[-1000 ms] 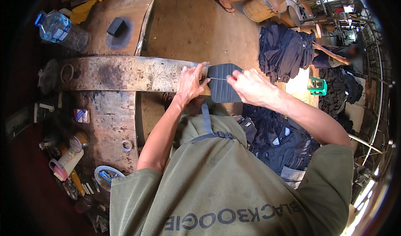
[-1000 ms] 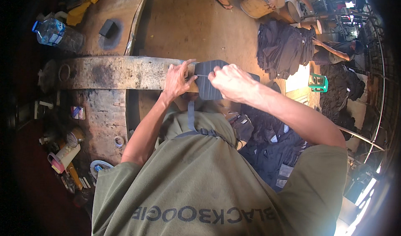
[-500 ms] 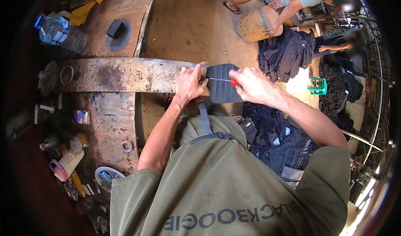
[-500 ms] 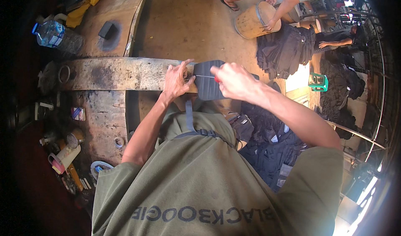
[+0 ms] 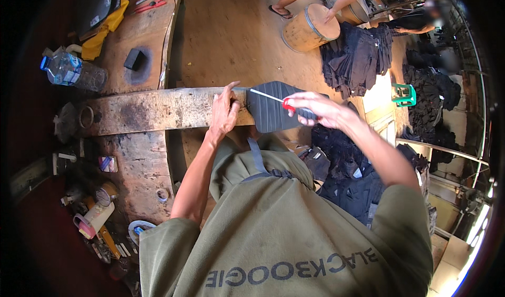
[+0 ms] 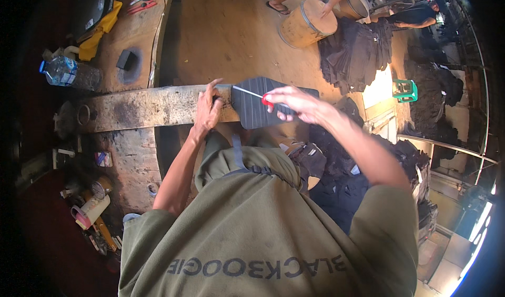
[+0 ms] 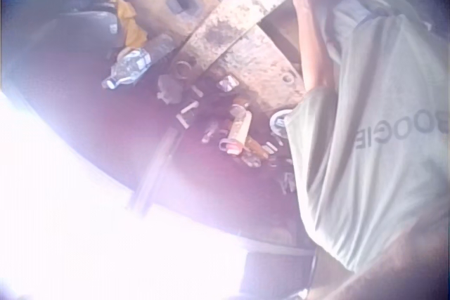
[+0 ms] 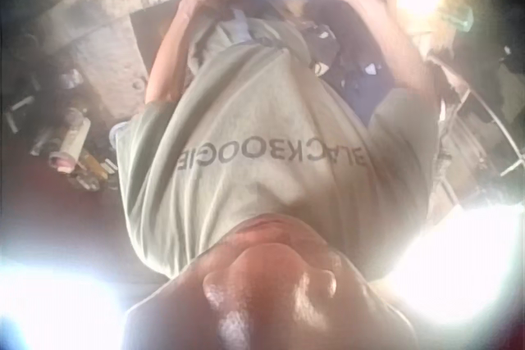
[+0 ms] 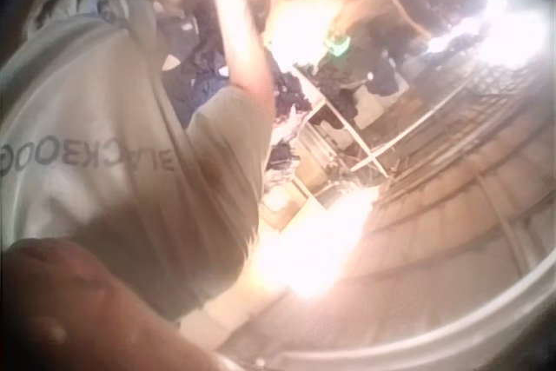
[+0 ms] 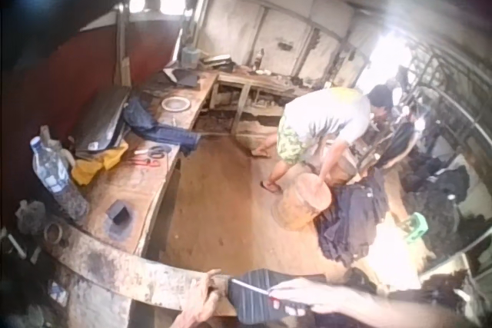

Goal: The person uses a red-handled screwdriver to puncture holes in a dark gray rubber-like material on a wooden workbench. After finishing the puncturing, the person picks up a pair of dark blue pants and rubs a small black rectangular object along the fabric surface.

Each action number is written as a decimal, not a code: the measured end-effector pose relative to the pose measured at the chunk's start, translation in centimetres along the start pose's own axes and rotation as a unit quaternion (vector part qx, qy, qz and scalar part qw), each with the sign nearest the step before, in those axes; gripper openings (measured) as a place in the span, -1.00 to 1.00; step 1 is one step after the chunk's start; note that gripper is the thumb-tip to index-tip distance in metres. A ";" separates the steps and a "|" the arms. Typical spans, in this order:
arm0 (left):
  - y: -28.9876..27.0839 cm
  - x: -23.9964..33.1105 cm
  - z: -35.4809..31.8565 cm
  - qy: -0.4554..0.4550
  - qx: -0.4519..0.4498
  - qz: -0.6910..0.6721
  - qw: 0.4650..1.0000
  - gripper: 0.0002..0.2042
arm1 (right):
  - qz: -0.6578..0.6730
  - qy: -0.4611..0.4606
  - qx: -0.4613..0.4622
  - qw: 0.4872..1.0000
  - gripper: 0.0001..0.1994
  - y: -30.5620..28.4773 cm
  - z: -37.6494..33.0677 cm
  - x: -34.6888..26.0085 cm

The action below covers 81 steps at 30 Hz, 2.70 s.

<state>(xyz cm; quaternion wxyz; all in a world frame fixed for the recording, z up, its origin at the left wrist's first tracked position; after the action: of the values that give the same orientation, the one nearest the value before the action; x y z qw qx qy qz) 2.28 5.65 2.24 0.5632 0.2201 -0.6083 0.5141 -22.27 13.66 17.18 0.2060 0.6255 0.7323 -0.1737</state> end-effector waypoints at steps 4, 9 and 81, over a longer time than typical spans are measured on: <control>0.0 1.6 -0.3 -0.098 0.051 -0.144 0.983 -0.52 | 0.116 -0.253 0.026 0.960 -0.45 -1.3 -3.5 4.0; 8.3 9.2 0.8 -0.114 -0.098 -0.264 0.953 -0.60 | 0.046 -0.280 0.226 0.932 -0.69 -2.5 -2.7 8.6; 5.5 6.0 0.4 -0.257 0.094 -0.216 0.937 -0.58 | 0.056 -0.331 0.084 0.938 -0.82 -6.1 2.5 9.3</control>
<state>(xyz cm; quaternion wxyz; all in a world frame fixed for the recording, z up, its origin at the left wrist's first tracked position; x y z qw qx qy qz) -4.14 9.22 5.67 0.4618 0.5228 -0.6189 0.3610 -29.30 19.26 10.23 0.3928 0.5876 0.5691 -0.4203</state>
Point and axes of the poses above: each hand's wrist, its own z-axis towards the middle knuckle, its own y-axis out of the palm, x = y × z, the point moved 5 cm from there along z, towards the middle knuckle, and after that the axes turned 1 degree about z, right-handed, at the moved point
